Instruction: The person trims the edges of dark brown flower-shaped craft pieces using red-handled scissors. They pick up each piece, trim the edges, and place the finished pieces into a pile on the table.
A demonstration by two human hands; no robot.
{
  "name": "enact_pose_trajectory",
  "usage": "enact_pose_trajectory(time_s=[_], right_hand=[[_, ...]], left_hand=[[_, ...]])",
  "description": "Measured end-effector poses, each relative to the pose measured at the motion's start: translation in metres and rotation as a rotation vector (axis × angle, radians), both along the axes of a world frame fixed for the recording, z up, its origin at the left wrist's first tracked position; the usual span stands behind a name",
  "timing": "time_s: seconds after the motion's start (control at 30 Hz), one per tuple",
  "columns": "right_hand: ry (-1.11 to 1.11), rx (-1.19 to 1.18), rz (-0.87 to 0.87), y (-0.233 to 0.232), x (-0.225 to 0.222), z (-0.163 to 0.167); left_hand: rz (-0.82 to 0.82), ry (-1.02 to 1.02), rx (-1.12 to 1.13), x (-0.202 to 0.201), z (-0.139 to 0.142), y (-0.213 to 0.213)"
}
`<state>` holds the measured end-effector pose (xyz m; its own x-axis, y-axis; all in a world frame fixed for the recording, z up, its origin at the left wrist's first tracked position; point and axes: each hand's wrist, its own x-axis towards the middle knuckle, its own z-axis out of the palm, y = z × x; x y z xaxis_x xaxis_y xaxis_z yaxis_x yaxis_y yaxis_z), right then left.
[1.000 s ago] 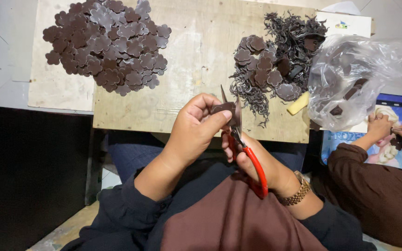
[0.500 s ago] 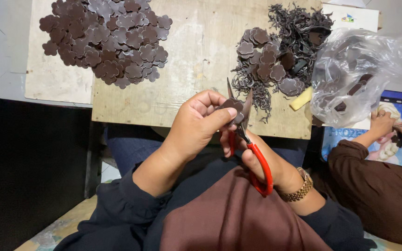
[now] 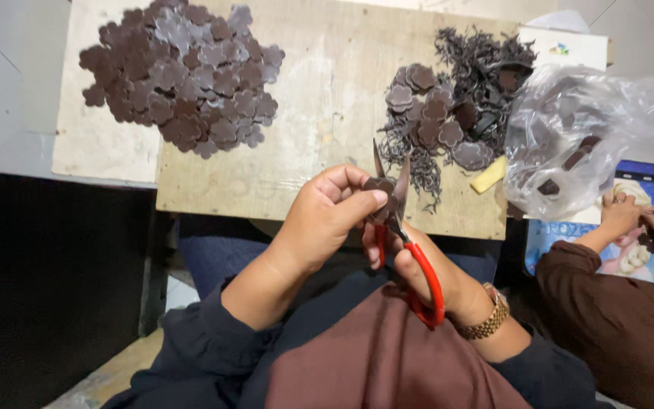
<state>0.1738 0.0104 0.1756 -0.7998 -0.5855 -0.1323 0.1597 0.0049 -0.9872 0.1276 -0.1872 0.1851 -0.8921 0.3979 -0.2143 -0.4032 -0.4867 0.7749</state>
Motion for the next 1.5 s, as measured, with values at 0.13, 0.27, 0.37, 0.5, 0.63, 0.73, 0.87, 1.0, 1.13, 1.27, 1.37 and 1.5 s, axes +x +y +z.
enact_pose_trajectory(time_s=[0.13,0.27,0.37,0.5,0.63,0.73,0.87,1.0,1.13,1.27,1.37,1.5], right_hand=[[-0.011,-0.003,0.006,-0.002,-0.002,0.001],[0.013,-0.026,0.014,-0.002,-0.003,-0.001],[0.039,0.014,-0.002,-0.001,-0.004,-0.002],[0.057,-0.014,0.007,-0.003,-0.007,-0.003],[0.073,0.003,0.009,-0.003,-0.007,-0.004],[0.06,-0.011,0.008,-0.002,-0.005,-0.006],[-0.001,-0.094,0.006,-0.001,-0.001,-0.008],[0.066,-0.075,0.056,0.004,0.0,-0.006],[0.05,-0.104,0.059,0.003,0.002,-0.006],[0.043,-0.101,0.05,0.001,0.002,-0.005],[0.042,-0.069,0.017,0.0,0.002,-0.003],[0.045,-0.101,0.052,-0.001,0.0,0.002]], left_hand=[[0.023,0.014,-0.015,-0.003,-0.001,0.0],[0.04,0.031,0.015,-0.003,-0.006,0.001],[0.042,0.035,-0.005,-0.002,-0.01,0.0],[0.063,0.07,-0.039,-0.005,-0.013,0.001],[0.071,0.079,-0.074,-0.004,-0.012,0.0],[0.059,0.085,-0.064,-0.003,-0.008,-0.001],[0.03,0.026,0.001,-0.001,-0.001,-0.001],[-0.011,-0.005,0.038,0.002,0.007,-0.001],[-0.008,-0.004,0.043,0.003,0.012,-0.002],[-0.014,-0.013,0.039,0.004,0.015,-0.002],[-0.015,-0.01,0.038,0.005,0.016,-0.003],[-0.031,-0.029,0.074,0.004,0.016,-0.004]])
